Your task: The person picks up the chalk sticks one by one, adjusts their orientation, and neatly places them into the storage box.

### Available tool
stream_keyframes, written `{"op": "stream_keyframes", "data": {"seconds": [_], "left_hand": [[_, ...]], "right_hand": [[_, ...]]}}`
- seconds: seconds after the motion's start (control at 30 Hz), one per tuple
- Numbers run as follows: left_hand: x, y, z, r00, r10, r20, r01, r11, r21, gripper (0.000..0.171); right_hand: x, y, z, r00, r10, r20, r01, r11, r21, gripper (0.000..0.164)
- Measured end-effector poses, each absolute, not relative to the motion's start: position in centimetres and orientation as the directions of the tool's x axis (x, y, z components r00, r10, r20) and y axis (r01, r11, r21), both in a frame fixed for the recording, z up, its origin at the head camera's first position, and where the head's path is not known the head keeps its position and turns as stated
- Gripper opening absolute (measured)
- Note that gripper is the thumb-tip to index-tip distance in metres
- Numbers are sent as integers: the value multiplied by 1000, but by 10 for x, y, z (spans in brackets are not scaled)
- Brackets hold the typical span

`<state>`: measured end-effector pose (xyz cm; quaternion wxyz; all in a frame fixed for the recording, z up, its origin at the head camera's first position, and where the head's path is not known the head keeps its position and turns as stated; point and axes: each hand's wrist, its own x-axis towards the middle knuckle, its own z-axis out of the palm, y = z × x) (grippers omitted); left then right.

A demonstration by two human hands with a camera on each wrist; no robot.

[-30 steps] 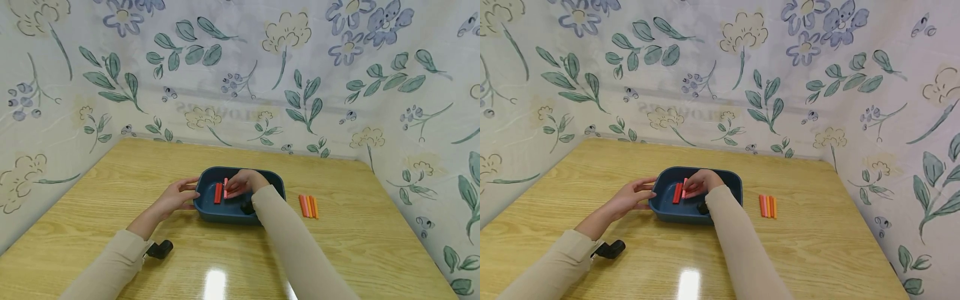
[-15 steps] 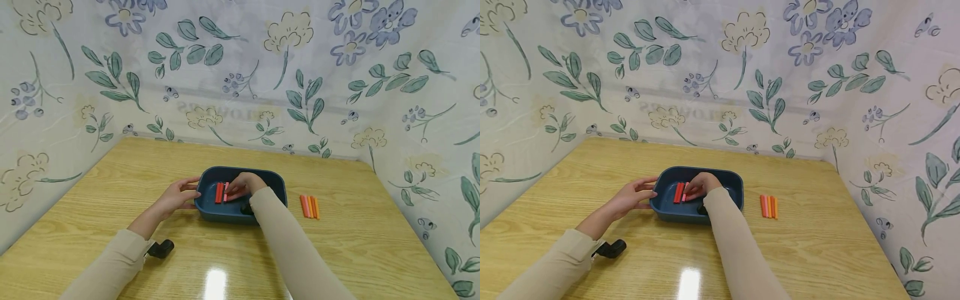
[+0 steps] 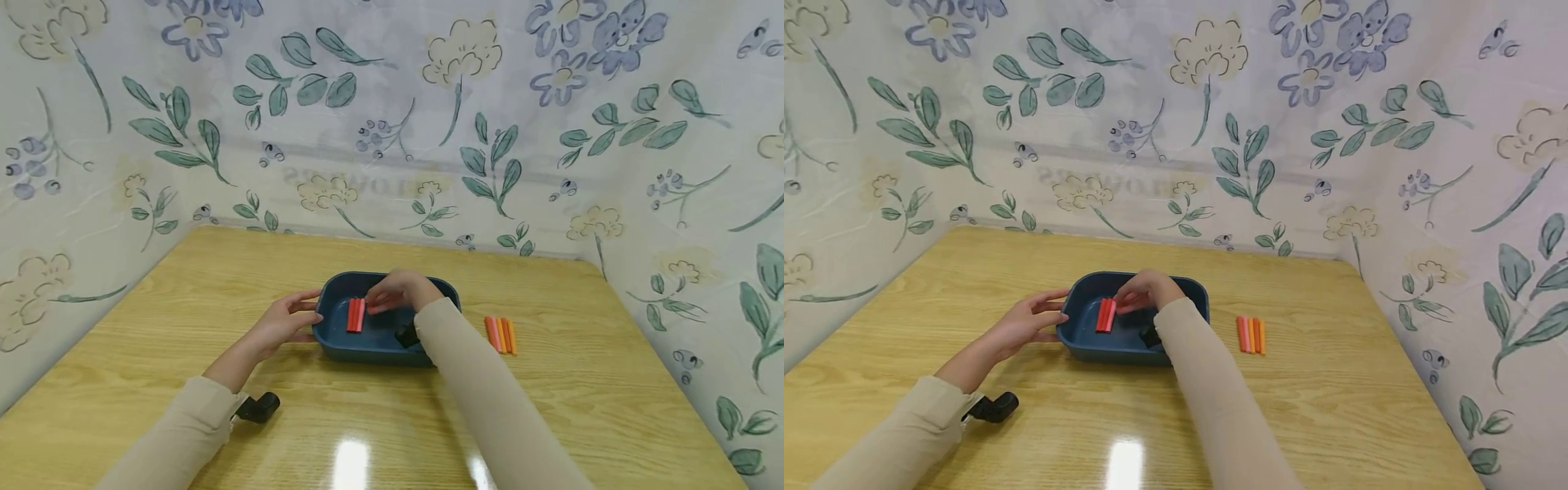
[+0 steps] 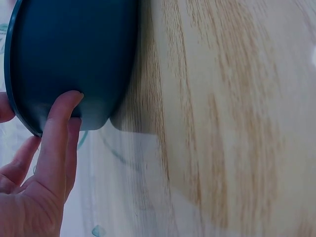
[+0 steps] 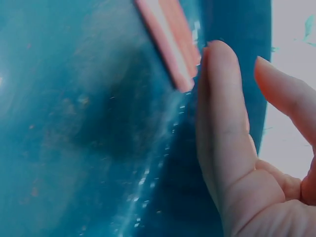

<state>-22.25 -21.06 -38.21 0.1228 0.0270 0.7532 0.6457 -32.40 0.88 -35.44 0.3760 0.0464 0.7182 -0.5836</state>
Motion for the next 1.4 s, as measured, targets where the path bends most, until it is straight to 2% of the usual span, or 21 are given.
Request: {"op": "stream_keyframes", "data": {"seconds": [0.17, 0.63, 1.07, 1.4], "left_hand": [[-222, -214, -383, -968, 197, -157, -126, 163, 979, 62], [-221, -217, -383, -969, 193, -154, -120, 180, 976, 61], [-221, -214, -381, -969, 195, -153, -119, 173, 978, 63], [-224, -209, -383, -967, 197, -162, -127, 178, 976, 62]], "right_hand": [[-321, 8, -343, -730, -438, -524, 474, 227, -851, 35], [-306, 11, -321, -812, -435, -388, 378, 113, -919, 37], [-291, 54, -318, -880, -384, -279, 300, 3, -954, 42], [-281, 103, -334, -916, -305, -259, 266, 19, -964, 43]]}}
